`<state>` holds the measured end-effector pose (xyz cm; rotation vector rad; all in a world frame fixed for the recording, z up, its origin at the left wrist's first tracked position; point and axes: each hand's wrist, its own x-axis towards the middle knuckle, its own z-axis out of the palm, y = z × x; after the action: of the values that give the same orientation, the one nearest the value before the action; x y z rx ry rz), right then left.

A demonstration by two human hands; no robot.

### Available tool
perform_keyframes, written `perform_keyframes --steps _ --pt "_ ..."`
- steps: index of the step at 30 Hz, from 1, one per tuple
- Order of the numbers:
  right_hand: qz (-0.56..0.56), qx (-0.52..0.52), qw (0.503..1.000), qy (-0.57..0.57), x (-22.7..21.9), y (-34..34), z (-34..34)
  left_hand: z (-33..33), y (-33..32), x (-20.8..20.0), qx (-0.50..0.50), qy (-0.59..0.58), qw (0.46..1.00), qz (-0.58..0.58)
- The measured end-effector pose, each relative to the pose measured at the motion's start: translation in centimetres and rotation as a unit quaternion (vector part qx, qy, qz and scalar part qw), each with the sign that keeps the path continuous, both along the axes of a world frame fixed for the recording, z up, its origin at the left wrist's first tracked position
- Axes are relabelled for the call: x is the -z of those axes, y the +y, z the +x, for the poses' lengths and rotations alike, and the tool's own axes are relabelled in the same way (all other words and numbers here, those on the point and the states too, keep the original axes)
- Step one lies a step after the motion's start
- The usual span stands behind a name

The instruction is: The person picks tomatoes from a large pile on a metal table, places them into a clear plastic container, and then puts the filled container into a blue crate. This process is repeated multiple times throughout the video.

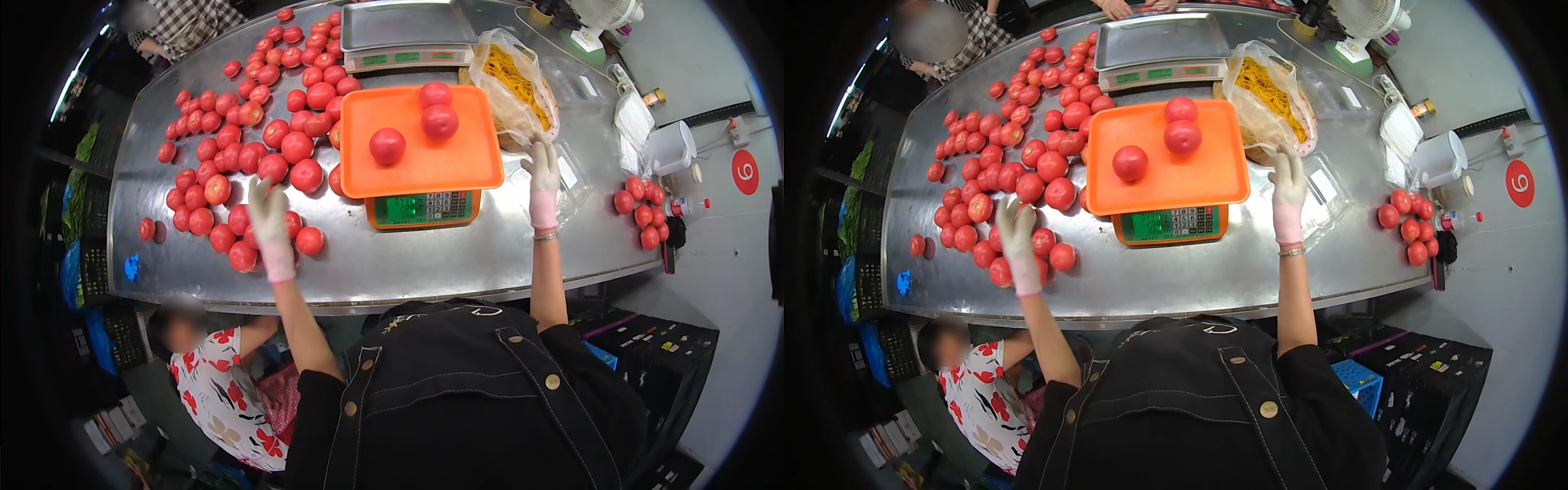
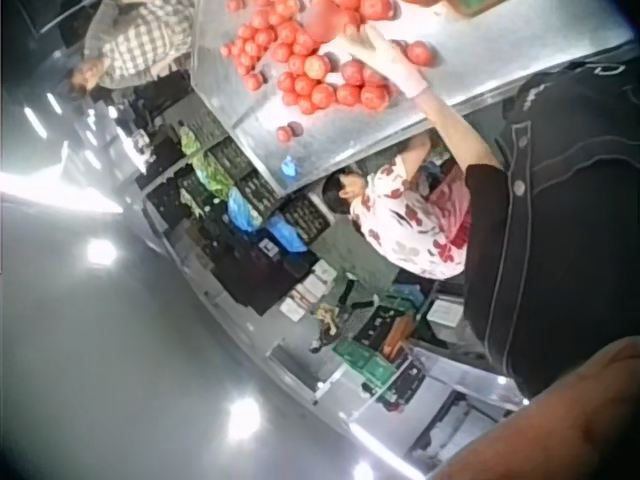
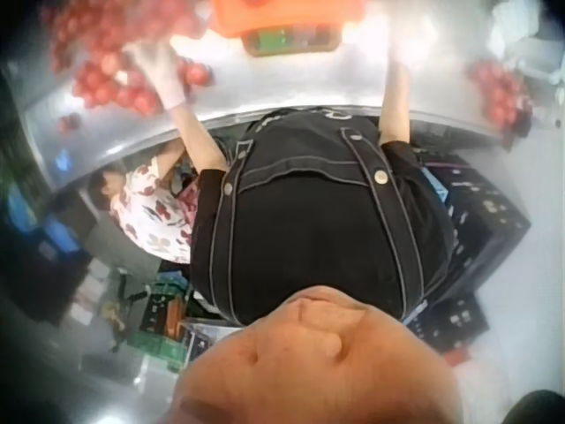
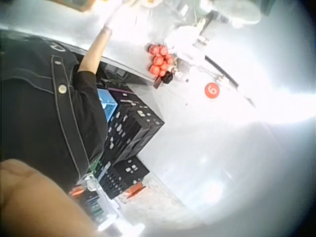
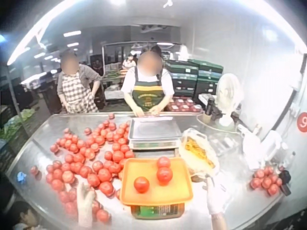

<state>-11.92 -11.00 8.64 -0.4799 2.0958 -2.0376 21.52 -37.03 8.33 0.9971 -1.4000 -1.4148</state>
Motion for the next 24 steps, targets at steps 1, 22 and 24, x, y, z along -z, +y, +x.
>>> perform_keyframes --steps 1,22,24 --pt "0.023 -0.011 0.999 0.042 -0.1 -0.6 0.2 -2.3 -0.3 0.5 0.046 -0.017 0.999 -0.010" --pt "0.119 -0.568 0.690 0.432 6.0 -19.2 28.9 11.4 7.1 5.9 -0.241 -0.285 0.922 -0.100" --pt "0.195 -0.540 0.643 0.506 7.4 -21.6 32.4 13.3 7.5 8.2 -0.267 -0.295 0.915 -0.068"
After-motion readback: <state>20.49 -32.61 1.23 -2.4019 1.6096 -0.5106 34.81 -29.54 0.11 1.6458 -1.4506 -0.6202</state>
